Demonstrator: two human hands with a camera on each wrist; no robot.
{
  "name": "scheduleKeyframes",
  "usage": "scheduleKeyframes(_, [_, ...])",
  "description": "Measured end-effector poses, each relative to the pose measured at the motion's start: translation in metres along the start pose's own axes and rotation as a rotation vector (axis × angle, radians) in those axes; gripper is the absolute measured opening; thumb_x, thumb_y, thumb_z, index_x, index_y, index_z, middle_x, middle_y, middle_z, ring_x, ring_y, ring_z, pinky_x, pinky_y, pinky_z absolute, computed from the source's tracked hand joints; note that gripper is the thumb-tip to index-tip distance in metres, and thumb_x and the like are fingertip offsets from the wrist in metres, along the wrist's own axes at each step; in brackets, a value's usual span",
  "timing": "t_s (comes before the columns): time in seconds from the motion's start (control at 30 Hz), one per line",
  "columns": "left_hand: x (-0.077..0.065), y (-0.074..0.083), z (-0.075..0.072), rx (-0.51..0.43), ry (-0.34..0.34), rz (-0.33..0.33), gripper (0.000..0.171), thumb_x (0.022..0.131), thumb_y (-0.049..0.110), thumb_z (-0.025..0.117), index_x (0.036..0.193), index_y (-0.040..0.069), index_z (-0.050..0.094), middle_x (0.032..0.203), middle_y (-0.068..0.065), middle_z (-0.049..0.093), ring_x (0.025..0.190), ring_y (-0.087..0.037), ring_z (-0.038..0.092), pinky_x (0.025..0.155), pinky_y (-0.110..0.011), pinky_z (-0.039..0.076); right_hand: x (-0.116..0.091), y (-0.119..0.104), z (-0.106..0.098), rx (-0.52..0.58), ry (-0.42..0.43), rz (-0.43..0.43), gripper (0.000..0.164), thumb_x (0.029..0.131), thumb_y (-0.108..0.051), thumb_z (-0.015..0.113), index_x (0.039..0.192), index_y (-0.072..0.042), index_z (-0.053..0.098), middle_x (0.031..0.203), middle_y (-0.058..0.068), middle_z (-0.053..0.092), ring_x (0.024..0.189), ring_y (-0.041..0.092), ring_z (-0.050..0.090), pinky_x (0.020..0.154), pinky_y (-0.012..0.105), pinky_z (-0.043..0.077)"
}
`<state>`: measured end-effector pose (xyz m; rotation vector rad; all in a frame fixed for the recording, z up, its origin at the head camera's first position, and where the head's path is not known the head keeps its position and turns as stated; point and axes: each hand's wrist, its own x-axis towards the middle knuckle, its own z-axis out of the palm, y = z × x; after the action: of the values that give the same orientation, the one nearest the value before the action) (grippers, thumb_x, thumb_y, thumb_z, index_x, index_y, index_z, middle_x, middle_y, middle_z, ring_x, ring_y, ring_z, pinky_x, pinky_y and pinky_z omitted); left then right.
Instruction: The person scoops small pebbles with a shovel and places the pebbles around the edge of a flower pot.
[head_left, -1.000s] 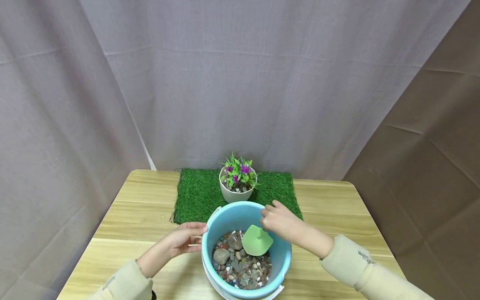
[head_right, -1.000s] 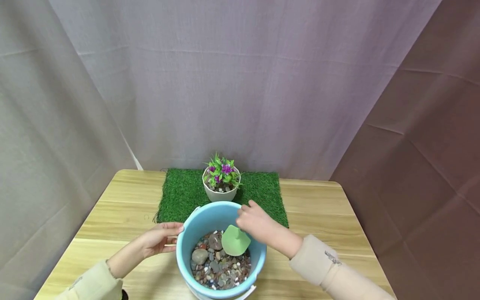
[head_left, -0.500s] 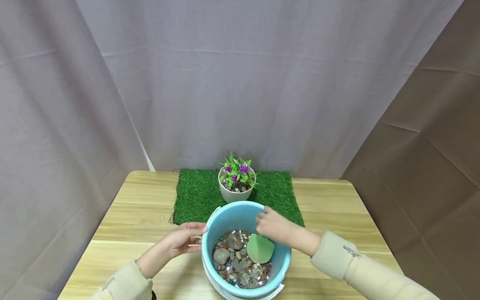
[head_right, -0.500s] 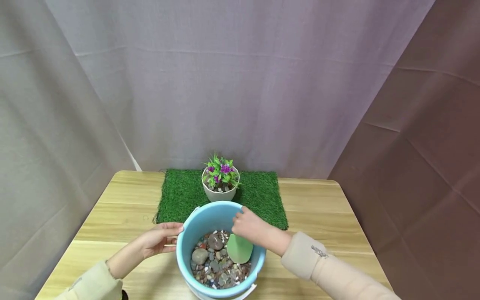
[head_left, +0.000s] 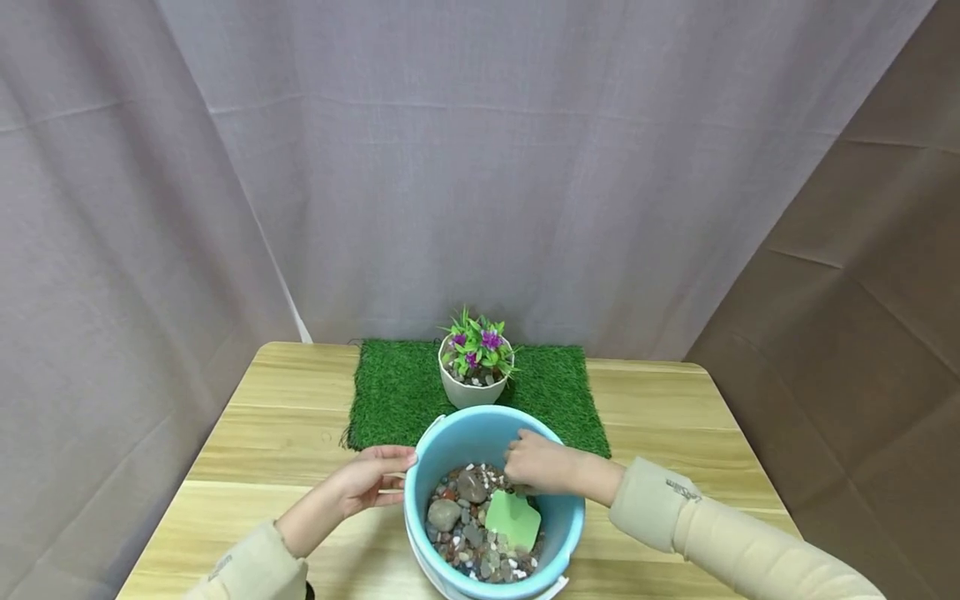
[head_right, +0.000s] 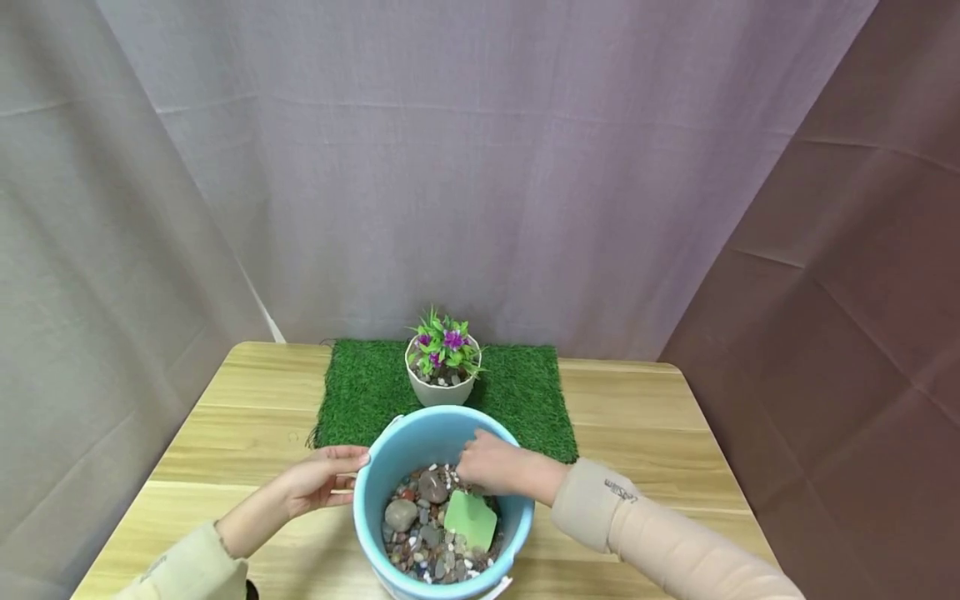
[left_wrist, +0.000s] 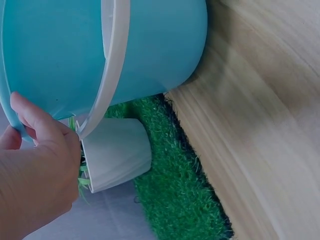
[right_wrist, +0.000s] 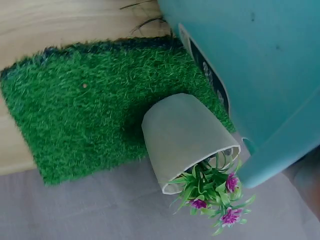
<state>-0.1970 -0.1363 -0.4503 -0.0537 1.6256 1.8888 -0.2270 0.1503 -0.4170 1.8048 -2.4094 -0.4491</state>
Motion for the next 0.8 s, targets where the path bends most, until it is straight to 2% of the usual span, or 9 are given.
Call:
scheduleKeyframes(0.2, [-0.001, -0.001, 0.000, 0.039, 0.004, 0.016, 0.043, 0.092, 0.016, 0.059, 0.125, -0.010, 0.048, 0.079, 0.006, 0.065, 0.070, -0.004, 0.062, 0.070, -0.021, 0.061, -0.005, 0.003, -0.003, 0.203, -0.027, 0.037, 0.015, 0.075, -0.016, 0.074, 0.064, -0.023, 0.067, 0.063, -0.012, 0.056, 0.057, 0.003, 0.035, 0.058, 0.017, 0.011])
scheduleKeyframes(0.33, [-0.001, -0.001, -0.001, 0.037, -0.005, 0.015, 0.044, 0.093, 0.016, 0.057, 0.127, -0.011, 0.047, 0.080, 0.006, 0.066, 0.071, -0.004, 0.062, 0.071, -0.021, 0.061, -0.003, 0.004, -0.002, 0.316, 0.003, 0.001, 0.009, 0.076, -0.017, 0.074, 0.071, -0.024, 0.070, 0.067, -0.013, 0.058, 0.059, 0.000, 0.040, 0.058, 0.012, 0.015])
scheduleKeyframes(0.43, [-0.001, -0.001, -0.002, 0.040, -0.002, 0.015, 0.043, 0.093, 0.017, 0.058, 0.125, -0.009, 0.049, 0.080, 0.006, 0.066, 0.071, -0.004, 0.063, 0.071, -0.021, 0.061, -0.002, 0.003, -0.002, 0.380, 0.017, -0.014, 0.006, 0.076, -0.020, 0.075, 0.074, -0.024, 0.071, 0.070, -0.014, 0.060, 0.063, -0.003, 0.046, 0.059, 0.008, 0.023])
scheduleKeyframes(0.6, [0.001, 0.000, -0.001, 0.036, 0.003, 0.007, 0.042, 0.092, 0.019, 0.059, 0.124, -0.008, 0.051, 0.079, 0.006, 0.067, 0.071, -0.004, 0.063, 0.071, -0.021, 0.061, -0.004, 0.006, -0.002, 0.478, 0.007, 0.021, 0.007, 0.075, -0.021, 0.077, 0.081, -0.020, 0.074, 0.077, -0.012, 0.065, 0.070, -0.004, 0.055, 0.066, 0.007, 0.041])
scheduleKeyframes(0.8, [0.002, 0.000, 0.000, 0.032, 0.015, -0.006, 0.045, 0.092, 0.020, 0.060, 0.127, -0.007, 0.049, 0.080, 0.006, 0.066, 0.072, -0.004, 0.063, 0.070, -0.020, 0.061, -0.008, 0.013, -0.002, 0.615, 0.002, 0.090, 0.013, 0.076, -0.017, 0.076, 0.089, -0.014, 0.073, 0.080, -0.008, 0.064, 0.071, -0.004, 0.053, 0.071, 0.007, 0.048])
